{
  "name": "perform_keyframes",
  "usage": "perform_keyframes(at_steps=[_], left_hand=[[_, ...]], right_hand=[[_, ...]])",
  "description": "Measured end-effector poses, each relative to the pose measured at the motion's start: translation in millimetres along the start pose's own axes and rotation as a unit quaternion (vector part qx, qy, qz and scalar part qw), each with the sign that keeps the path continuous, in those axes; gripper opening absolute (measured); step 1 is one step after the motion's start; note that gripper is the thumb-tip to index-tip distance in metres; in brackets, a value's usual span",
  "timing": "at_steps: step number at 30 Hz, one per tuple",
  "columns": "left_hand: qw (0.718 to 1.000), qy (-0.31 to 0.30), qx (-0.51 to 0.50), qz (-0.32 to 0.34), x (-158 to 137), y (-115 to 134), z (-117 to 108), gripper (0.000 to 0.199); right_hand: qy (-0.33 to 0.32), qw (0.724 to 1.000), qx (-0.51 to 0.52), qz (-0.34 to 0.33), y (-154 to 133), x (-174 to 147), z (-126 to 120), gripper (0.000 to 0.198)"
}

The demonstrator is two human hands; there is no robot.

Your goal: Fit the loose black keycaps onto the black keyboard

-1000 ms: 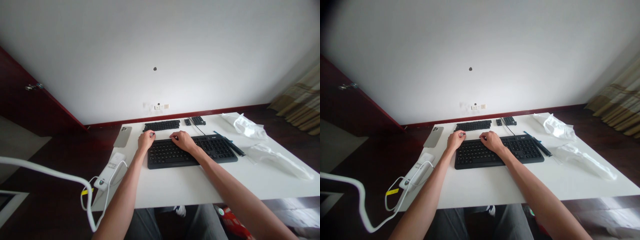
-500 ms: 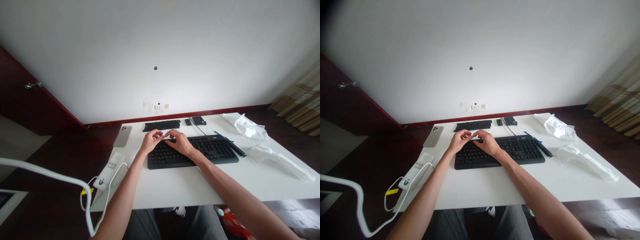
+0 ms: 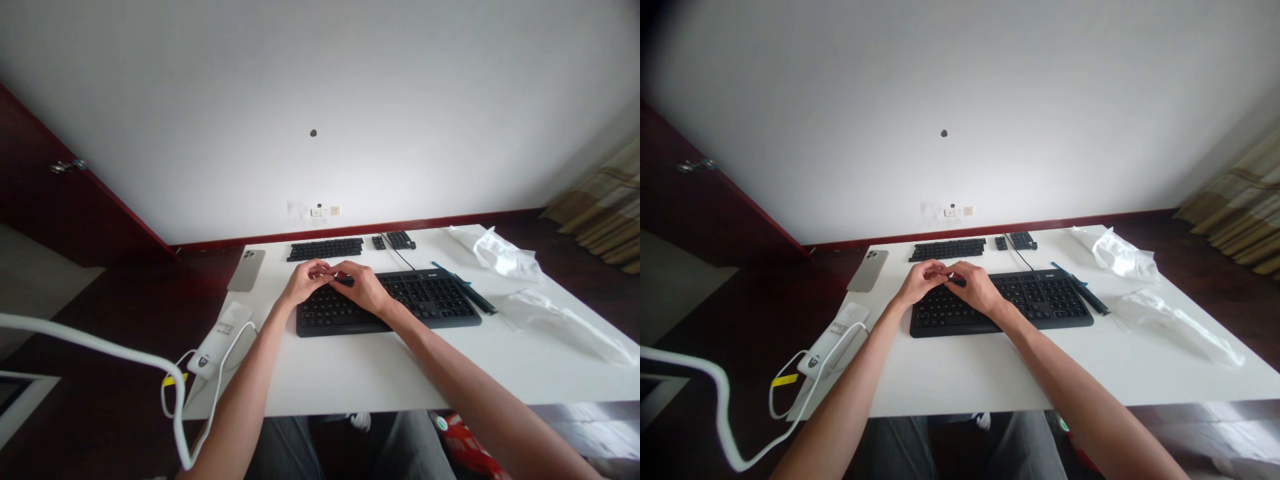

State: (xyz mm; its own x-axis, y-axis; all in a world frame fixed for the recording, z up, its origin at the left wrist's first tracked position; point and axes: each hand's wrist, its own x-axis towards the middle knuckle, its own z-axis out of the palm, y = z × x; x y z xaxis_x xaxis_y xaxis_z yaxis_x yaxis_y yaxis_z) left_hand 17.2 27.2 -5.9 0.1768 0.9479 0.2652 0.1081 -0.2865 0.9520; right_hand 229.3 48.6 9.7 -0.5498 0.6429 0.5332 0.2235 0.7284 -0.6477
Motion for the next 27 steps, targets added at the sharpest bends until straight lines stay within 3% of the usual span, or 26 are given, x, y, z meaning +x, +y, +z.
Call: perform_keyframes(at_steps=[6,9,14,19,27], left_hand=[[0.997,0.013,0.078,0.016,-2.5,5.6,-1.8,0.028],[0.988,0.072,0.133,0.030,-3.4,2.9,-7.9,0.029],[0.970,0.166,0.175,0.020,-2.3,-15.2,-18.6,0.030],[0.964,0.181,0.193,-0.002,-0.7,-25.3,-20.8,0.030],[0.962,0.188,0.199,-0.012,-0.1,-27.0,-21.8,0.030]], right_hand=[[-0.011,0.999,-0.048,-0.003,-0.4,1.6,-5.4,0.016],[-0.031,0.998,-0.052,0.013,-2.3,3.1,-11.7,0.016],[-0.165,0.986,-0.008,0.035,-14.0,2.9,-19.2,0.018],[-0.271,0.962,0.015,0.037,-30.8,-1.4,-16.6,0.021],[-0.299,0.953,-0.051,0.004,-42.5,-3.4,-11.9,0.020]])
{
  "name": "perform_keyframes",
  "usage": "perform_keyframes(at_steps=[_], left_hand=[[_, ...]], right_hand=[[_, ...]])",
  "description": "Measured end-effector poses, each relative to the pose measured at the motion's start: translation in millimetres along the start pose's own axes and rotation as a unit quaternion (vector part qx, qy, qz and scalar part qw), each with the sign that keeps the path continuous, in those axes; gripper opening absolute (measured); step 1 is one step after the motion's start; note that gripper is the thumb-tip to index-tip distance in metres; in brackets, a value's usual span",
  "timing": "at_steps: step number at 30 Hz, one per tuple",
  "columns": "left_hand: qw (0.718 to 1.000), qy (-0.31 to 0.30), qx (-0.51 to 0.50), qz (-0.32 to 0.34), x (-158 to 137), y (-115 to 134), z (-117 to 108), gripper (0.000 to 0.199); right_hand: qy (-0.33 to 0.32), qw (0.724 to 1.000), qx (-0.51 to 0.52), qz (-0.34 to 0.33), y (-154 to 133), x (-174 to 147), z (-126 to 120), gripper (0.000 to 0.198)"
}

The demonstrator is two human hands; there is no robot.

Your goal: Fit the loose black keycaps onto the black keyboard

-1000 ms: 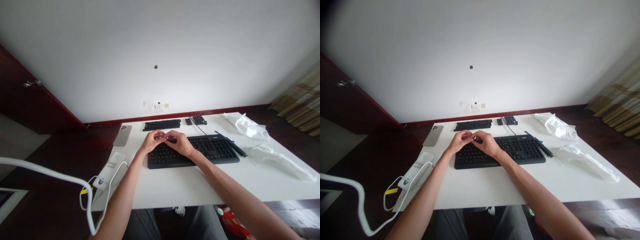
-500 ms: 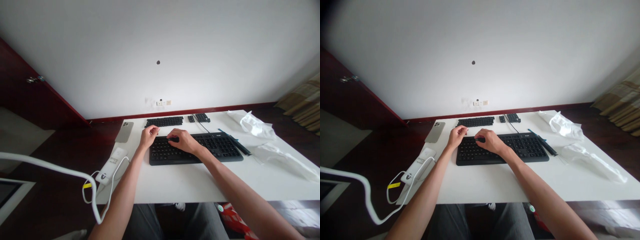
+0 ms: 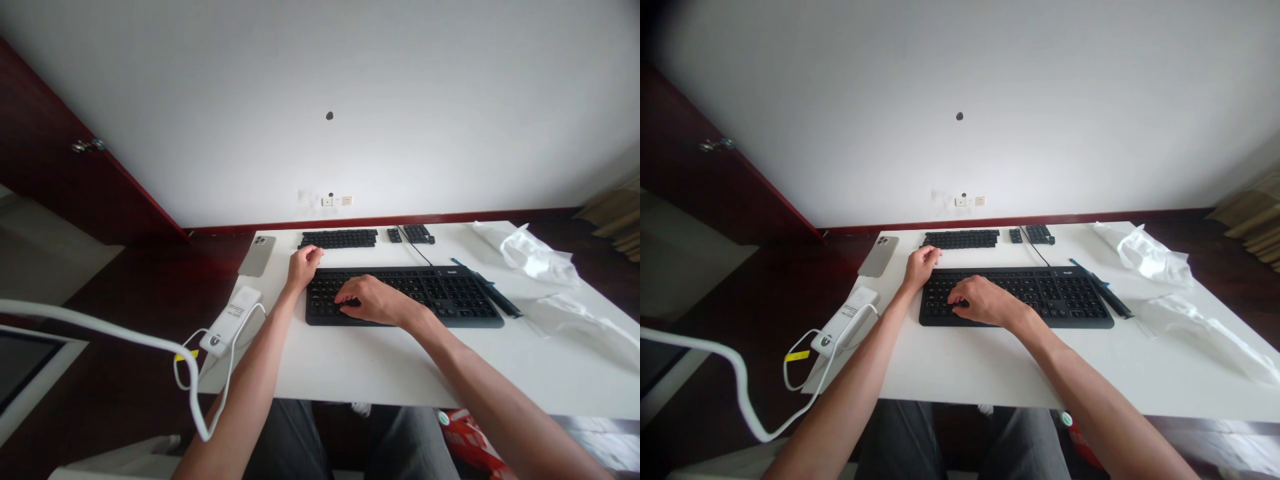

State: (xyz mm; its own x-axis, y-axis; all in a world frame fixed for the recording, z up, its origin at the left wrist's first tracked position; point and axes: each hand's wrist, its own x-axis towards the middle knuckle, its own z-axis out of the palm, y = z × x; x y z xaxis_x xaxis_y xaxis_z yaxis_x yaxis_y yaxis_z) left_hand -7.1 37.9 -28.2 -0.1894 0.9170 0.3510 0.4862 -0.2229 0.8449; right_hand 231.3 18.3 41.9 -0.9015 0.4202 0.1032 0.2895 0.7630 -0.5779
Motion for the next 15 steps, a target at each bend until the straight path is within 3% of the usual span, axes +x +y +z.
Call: perform_keyframes(at_steps=[15], left_hand=[[1.000,-0.001,0.012,0.008,-0.4,-1.6,0.5,0.032]], right_hand=[[-0.013,0.998,-0.054,-0.008,-3.0,1.8,12.3,0.017]])
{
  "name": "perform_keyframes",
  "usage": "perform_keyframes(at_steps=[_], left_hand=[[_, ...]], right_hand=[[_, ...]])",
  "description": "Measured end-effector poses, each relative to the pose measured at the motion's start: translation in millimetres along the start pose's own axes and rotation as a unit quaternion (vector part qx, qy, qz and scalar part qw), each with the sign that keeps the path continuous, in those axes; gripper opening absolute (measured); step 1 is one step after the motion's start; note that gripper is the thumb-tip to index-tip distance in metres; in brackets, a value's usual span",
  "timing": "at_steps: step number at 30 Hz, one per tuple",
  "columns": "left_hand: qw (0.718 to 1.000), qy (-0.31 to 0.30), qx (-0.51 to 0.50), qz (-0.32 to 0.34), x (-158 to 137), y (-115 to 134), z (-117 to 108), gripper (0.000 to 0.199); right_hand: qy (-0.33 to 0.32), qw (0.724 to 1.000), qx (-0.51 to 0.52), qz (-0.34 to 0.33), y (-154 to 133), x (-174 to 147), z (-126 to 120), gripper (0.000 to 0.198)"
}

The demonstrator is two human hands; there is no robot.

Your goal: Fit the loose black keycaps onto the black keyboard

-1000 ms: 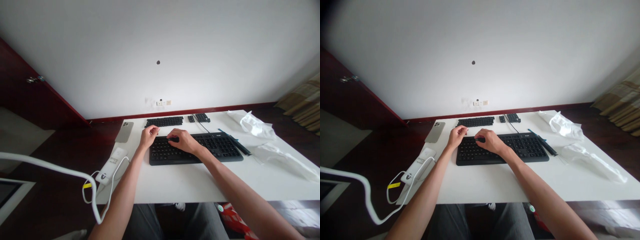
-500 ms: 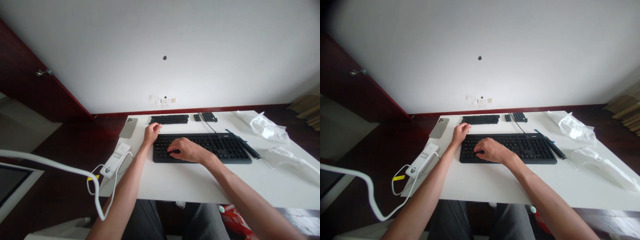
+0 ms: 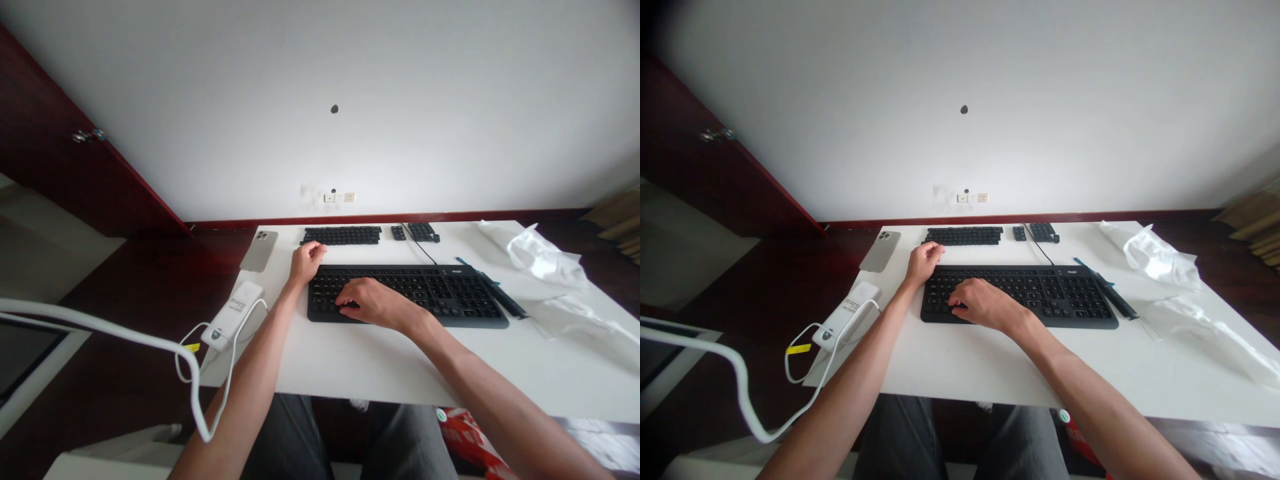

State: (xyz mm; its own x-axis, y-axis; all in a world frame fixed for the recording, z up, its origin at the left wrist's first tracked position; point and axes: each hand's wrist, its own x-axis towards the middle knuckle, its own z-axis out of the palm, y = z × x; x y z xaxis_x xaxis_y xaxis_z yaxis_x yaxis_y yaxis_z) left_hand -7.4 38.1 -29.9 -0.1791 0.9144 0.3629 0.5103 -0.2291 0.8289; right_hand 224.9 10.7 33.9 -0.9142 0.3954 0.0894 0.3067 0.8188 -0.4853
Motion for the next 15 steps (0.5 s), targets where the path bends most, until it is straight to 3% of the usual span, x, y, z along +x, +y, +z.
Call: perform_keyframes(at_steps=[8,15], left_hand=[[1.000,0.001,0.013,-0.009,-0.1,-0.8,1.1,0.033],[1.000,0.006,0.021,0.000,-1.0,-3.6,1.1,0.033]], right_hand=[[0.011,0.998,-0.001,0.070,-8.8,3.8,7.2,0.012],[-0.053,0.984,0.045,0.163,-11.5,24.2,-6.0,0.015]])
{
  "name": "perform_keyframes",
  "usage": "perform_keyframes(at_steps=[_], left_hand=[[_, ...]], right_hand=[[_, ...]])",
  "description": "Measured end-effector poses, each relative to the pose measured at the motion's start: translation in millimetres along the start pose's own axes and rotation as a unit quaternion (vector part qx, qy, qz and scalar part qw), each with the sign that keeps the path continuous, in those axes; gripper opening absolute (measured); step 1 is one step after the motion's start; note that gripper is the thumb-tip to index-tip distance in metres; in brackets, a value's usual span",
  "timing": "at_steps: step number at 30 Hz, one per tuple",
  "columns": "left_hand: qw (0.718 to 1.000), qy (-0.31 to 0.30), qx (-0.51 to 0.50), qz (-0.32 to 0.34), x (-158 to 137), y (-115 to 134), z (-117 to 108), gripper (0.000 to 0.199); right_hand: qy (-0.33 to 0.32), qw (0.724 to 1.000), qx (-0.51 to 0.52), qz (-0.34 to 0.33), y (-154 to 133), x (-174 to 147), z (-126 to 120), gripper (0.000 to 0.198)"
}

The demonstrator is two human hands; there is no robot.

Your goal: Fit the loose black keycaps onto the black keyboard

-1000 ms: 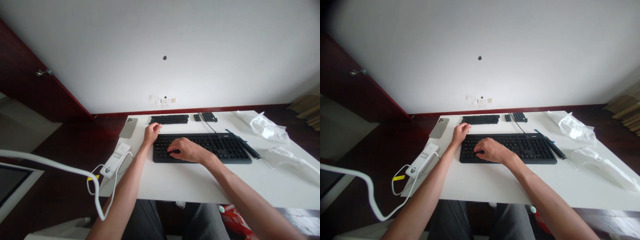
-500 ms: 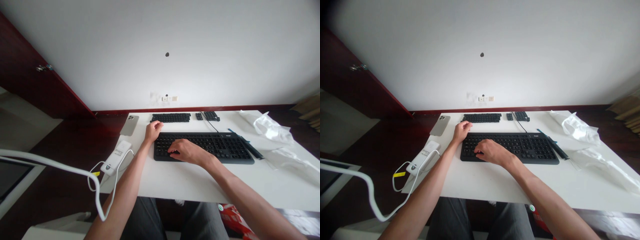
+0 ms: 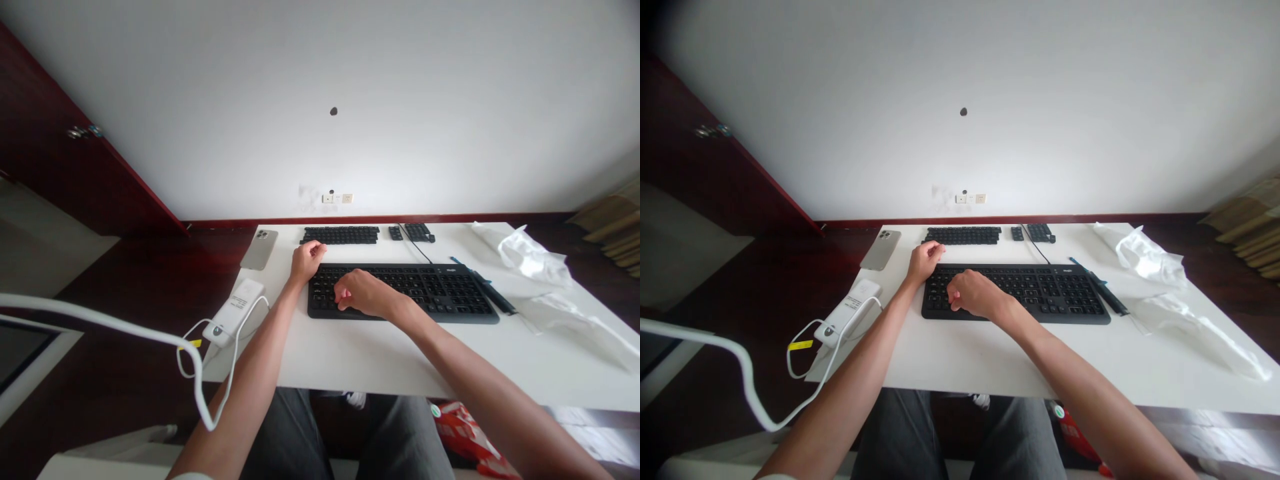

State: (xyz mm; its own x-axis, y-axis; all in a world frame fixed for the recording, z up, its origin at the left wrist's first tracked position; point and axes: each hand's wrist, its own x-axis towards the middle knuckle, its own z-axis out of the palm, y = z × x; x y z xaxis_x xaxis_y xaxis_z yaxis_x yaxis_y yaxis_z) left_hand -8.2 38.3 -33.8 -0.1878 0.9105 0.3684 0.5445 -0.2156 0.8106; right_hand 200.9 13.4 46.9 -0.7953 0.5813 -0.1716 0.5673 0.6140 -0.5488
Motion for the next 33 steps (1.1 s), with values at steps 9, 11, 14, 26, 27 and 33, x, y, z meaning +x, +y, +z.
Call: perform_keyframes(at_steps=[9,11,14,26,27,33], left_hand=[[1.000,0.004,0.005,0.003,0.5,1.5,-1.4,0.031],[1.000,0.005,0.004,0.002,0.5,3.1,-1.2,0.029],[1.000,0.005,0.006,0.002,-0.3,5.5,-0.8,0.028],[1.000,0.000,0.019,0.002,-0.5,4.4,-0.2,0.029],[1.000,-0.001,0.018,0.003,-0.3,4.3,-0.3,0.029],[1.000,-0.001,0.015,0.001,0.5,3.1,0.9,0.032]], right_hand=[[-0.073,0.995,-0.052,0.043,-8.4,19.6,-11.4,0.011],[-0.082,0.993,-0.070,0.058,-7.9,24.1,-12.5,0.010],[-0.086,0.986,-0.110,0.096,-9.4,31.5,-15.7,0.020],[-0.103,0.975,-0.147,0.134,-12.1,39.9,-13.5,0.028],[-0.101,0.978,-0.131,0.129,-7.9,38.1,-14.2,0.027],[-0.040,0.999,0.019,-0.016,33.2,19.3,-19.8,0.033]])
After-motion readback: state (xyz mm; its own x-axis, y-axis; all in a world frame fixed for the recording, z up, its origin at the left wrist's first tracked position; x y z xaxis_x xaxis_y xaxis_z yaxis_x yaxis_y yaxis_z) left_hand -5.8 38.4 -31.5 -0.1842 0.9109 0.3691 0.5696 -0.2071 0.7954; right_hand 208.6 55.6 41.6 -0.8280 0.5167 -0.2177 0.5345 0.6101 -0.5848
